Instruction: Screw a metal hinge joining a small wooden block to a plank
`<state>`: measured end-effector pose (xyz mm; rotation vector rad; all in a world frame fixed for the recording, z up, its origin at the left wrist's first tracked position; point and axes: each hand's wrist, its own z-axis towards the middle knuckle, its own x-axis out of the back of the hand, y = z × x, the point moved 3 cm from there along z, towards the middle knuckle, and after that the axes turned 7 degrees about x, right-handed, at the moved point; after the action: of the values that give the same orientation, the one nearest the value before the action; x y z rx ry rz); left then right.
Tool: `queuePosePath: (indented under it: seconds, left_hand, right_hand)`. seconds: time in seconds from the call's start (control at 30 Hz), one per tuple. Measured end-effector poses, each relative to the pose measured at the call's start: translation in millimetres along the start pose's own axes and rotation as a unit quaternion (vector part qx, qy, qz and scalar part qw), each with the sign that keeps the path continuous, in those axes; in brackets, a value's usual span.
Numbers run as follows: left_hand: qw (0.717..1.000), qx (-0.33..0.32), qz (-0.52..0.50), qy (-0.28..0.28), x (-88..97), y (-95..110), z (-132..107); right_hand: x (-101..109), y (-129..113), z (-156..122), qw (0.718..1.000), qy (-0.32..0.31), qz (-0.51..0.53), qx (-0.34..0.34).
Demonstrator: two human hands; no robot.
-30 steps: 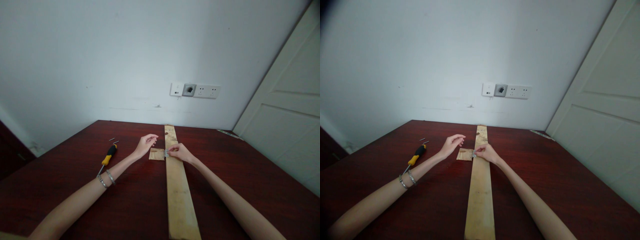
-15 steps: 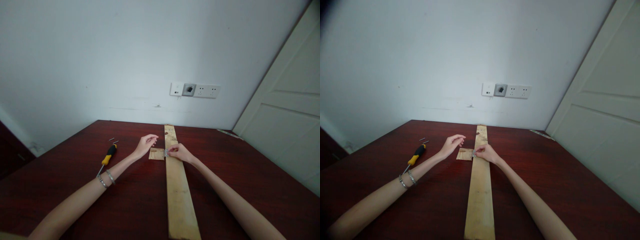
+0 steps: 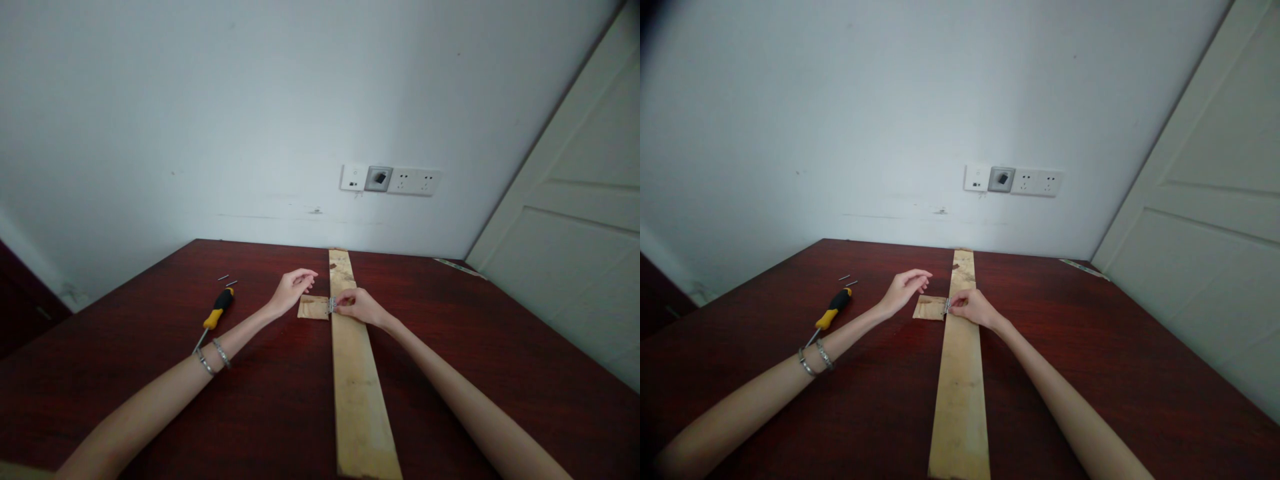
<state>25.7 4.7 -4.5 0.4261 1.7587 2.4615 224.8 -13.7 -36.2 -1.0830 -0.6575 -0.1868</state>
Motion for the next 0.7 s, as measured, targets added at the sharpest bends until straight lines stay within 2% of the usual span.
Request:
queuePosePath:
  seconds: [0.27, 0.53, 0.7]
  left_hand:
    - [1.000, 0.001, 0.001, -0.002, 0.2, 0.3, 0.1]
    - [1.000, 0.004, -0.001, -0.007, -0.4, -1.2, 0.4]
    - [1.000, 0.002, 0.004, -0.009, 0.9, 2.3, -0.3]
  right_hand:
    - [0.0, -0.3, -0.5, 1.000, -0.006, 0.008, -0.010]
    - [1.5, 4.5, 0.0, 0.998, -0.041, 0.033, 0.017]
    - [3.2, 4.6, 0.0, 0.998, -0.041, 0.050, 0.001]
